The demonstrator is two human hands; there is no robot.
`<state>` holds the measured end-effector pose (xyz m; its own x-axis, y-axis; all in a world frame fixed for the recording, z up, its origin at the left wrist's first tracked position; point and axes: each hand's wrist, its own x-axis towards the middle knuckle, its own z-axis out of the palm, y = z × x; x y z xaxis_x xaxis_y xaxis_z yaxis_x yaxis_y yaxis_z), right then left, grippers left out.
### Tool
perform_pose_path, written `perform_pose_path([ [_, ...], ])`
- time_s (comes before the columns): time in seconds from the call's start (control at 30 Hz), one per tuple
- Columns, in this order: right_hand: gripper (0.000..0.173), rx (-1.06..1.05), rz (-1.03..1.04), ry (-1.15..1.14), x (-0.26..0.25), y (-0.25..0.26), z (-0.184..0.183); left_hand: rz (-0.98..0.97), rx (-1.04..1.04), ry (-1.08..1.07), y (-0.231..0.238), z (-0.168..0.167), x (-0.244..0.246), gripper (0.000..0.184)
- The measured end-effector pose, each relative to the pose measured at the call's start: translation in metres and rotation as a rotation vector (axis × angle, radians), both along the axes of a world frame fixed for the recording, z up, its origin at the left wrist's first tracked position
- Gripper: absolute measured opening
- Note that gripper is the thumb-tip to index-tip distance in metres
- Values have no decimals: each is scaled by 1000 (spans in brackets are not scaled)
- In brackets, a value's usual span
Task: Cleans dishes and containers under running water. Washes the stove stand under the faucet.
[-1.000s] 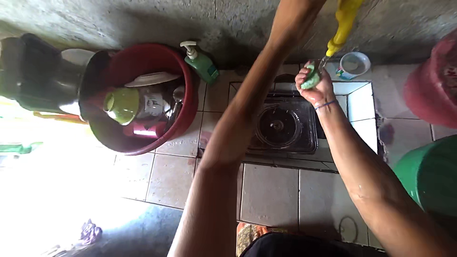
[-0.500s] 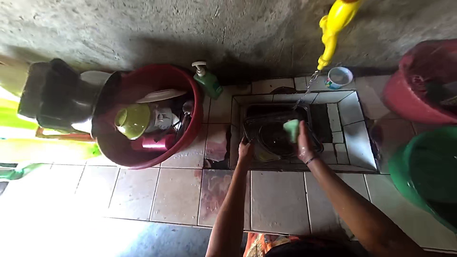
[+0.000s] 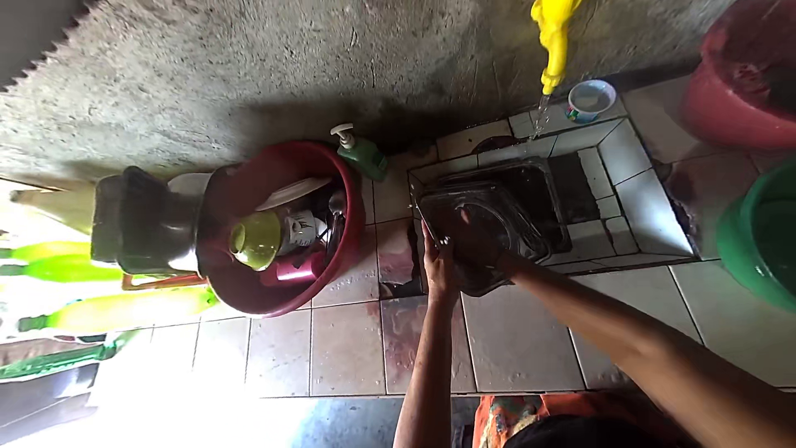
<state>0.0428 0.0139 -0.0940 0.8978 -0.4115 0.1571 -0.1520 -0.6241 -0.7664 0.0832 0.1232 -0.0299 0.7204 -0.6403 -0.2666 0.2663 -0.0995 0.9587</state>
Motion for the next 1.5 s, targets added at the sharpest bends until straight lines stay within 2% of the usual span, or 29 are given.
perform_pose_path([
  [0.07,59,-179,-85,-30,8,-29,-23,41,-32,-27,9,13,0,66],
  [0.1,54,-205,-144,-7,3,-41,-35,80,-55,-27,11,19,0,66],
  [0.17,49,-168,-282,80,-27,-53,-52,145,-108,-91,14,23,2,67],
  [0.2,52,-117,-328,188,-45,-51,-55,163,-137,-143,15,24,6,67],
  [0.27,53,63,-315,303,-73,-24,-39,198,-168,-209,11,26,17,68],
  [0.37,46,204,-208,-42,-63,42,12,208,-131,-229,-6,21,17,67],
  [0.43,53,226,-82,-54,-34,47,37,161,-96,-238,-13,16,4,63],
  [0.5,54,128,-49,17,-16,13,34,102,-70,-224,-16,17,-10,62],
  [0.57,50,33,-179,95,-17,-19,16,98,-49,-186,-15,25,-17,60],
  [0.63,43,114,-243,182,-45,-23,13,117,-16,-136,-15,39,-12,59],
  [0.67,42,201,-202,216,-62,-15,20,133,-7,-113,-19,43,-8,60],
  [0.7,42,251,-131,171,-78,-2,25,144,0,-91,-24,44,-4,62],
  [0.77,43,239,-47,-71,-98,21,31,149,20,-41,-29,47,1,69],
  [0.83,43,88,-25,-190,-101,24,42,161,95,-54,-36,53,-1,70],
  [0.9,33,-15,-17,-219,-106,8,60,47,242,-235,-48,61,-9,67],
  [0.97,34,68,1,-180,-118,-22,97,-228,287,-767,-60,72,-12,65],
  [1.03,35,198,-104,-251,-129,-48,120,-314,105,-1302,-76,73,-10,62],
  [1.07,35,227,-193,-313,-133,-59,122,-344,18,-1467,-85,73,-7,58],
  [1.1,35,229,-304,-388,-135,-67,120,-363,-26,-1511,-94,74,-6,52],
  [1.17,37,188,-565,-571,-131,-70,111,-324,89,-1292,-107,87,-13,42],
  [1.2,43,164,-626,-627,-128,-65,109,-264,154,-1168,-114,96,-21,43],
  [1.27,48,151,-593,-754,-119,-45,112,-252,125,-986,-124,108,-43,45],
  [1.33,35,98,-627,-898,-101,-32,122,-295,-5,-795,-120,110,-66,40],
  [1.43,27,70,-815,-857,-107,-58,121,-222,-110,-666,-104,118,-88,42],
  [1.5,35,246,-935,-719,-137,-97,106,-242,-131,-697,-87,122,-94,42],
])
